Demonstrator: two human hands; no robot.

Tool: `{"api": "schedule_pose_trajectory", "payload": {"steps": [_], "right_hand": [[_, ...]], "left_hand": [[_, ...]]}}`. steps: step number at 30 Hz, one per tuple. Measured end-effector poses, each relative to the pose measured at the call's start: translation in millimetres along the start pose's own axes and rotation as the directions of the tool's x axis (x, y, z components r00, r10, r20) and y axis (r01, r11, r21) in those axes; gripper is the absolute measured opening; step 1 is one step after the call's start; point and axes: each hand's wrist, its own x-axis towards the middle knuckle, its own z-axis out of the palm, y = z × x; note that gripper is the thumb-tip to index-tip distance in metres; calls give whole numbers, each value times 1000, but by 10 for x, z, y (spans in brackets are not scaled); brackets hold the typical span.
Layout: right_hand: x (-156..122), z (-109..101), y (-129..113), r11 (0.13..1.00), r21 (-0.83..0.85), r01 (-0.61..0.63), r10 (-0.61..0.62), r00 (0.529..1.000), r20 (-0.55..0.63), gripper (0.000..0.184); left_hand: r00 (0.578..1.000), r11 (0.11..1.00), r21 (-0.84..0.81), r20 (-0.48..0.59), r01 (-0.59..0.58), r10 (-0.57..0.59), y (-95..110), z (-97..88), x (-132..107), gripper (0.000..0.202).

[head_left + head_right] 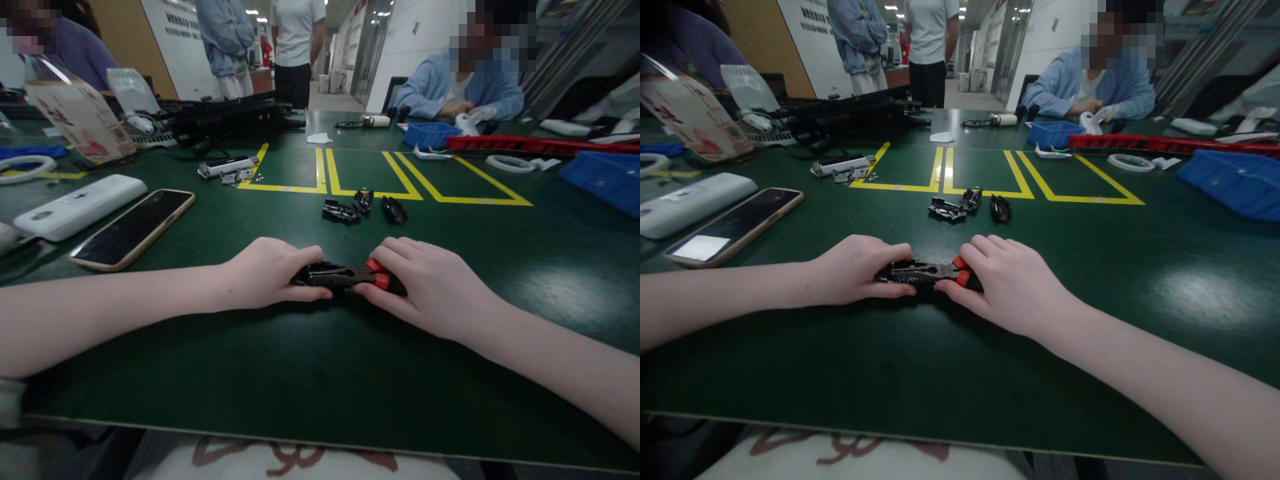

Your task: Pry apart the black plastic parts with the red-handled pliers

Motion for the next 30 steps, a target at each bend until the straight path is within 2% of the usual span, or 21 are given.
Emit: {"api": "schedule_pose_trajectory", "payload": {"steps": [7, 19, 30], "right_hand": [[-8, -2, 58, 1000, 18, -14, 14, 1000, 24, 42], [-3, -12, -10, 998, 57, -29, 28, 999, 18, 38], [-11, -37, 38, 997, 63, -45, 41, 998, 56, 38]], "left_hand": [[1000, 1000, 4, 14, 9, -9, 10, -26, 10, 46], [1000, 1000, 16, 9, 10, -10, -8, 0, 15, 46], [1000, 1000, 31, 12, 1, -2, 2, -16, 11, 46]]}}
